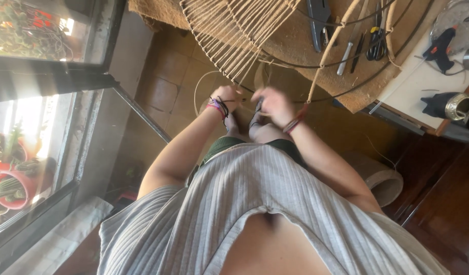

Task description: Weaving and tying thin strings onto a wicker furniture frame to create or repair a pattern.

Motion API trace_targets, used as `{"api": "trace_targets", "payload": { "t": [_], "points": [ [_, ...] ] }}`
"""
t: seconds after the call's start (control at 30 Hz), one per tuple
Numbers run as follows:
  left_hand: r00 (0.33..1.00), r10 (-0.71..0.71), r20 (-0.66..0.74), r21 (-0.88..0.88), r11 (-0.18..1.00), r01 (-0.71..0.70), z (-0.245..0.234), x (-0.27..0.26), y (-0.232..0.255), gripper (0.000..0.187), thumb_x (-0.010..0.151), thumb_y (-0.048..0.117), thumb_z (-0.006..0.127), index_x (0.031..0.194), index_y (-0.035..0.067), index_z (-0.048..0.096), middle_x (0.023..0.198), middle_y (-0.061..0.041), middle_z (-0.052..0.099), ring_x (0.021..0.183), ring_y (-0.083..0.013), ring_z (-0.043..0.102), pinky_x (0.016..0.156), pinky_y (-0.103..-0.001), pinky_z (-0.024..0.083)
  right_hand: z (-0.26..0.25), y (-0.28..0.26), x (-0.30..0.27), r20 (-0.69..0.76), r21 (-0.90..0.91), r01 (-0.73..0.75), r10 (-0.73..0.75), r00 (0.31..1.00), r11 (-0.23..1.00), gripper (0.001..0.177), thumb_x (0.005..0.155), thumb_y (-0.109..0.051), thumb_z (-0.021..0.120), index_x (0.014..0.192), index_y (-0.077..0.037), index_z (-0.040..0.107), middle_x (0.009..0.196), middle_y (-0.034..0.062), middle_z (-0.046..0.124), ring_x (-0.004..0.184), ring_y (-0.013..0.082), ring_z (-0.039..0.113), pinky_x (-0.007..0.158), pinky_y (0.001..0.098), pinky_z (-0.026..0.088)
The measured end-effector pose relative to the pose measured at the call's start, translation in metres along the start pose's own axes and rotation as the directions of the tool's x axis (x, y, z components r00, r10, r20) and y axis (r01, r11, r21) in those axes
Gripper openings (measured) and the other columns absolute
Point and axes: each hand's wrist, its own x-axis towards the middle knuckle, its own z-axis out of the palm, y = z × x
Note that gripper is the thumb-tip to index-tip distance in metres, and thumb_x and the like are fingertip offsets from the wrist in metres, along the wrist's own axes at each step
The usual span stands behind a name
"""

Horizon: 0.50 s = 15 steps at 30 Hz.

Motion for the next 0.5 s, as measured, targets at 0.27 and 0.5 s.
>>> {"api": "trace_targets", "payload": {
  "t": [0.27, 0.5],
  "points": [
    [0.998, 0.031, 0.046, -0.022, 0.999, -0.03, -0.027, -0.03, 0.02, 0.037, 0.083, 0.053, 0.066, 0.092, 0.02, 0.082, 0.091, -0.013, 0.078, 0.095, -0.0336, 0.076, 0.078, -0.041, 0.061, -0.009, 0.002, 0.007, 0.102, 0.481, -0.419, 0.425, 0.899, 0.77, 0.046, 0.095, -0.024, 0.052, 0.141, -0.018, 0.06, 0.14, 0.0099, 0.066, 0.13, 0.0278, 0.063, 0.108, 0.0421, 0.053],
    [0.996, 0.027, 0.083, -0.302, 0.953, -0.001, 0.019, -0.001, 0.004, 0.045, 0.089, 0.058, 0.058, 0.106, 0.021, 0.077, 0.108, -0.009, 0.077, 0.112, -0.0331, 0.07, 0.093, -0.046, 0.059, 0.007, 0.003, -0.015, 0.326, -0.829, 0.009, 0.47, 0.82, 0.56, 0.025, 0.093, -0.013, 0.058, 0.106, -0.012, 0.08, 0.095, 0.0188, 0.078, 0.099, 0.0423, 0.071, 0.086, 0.0522, 0.056]
  ]
}}
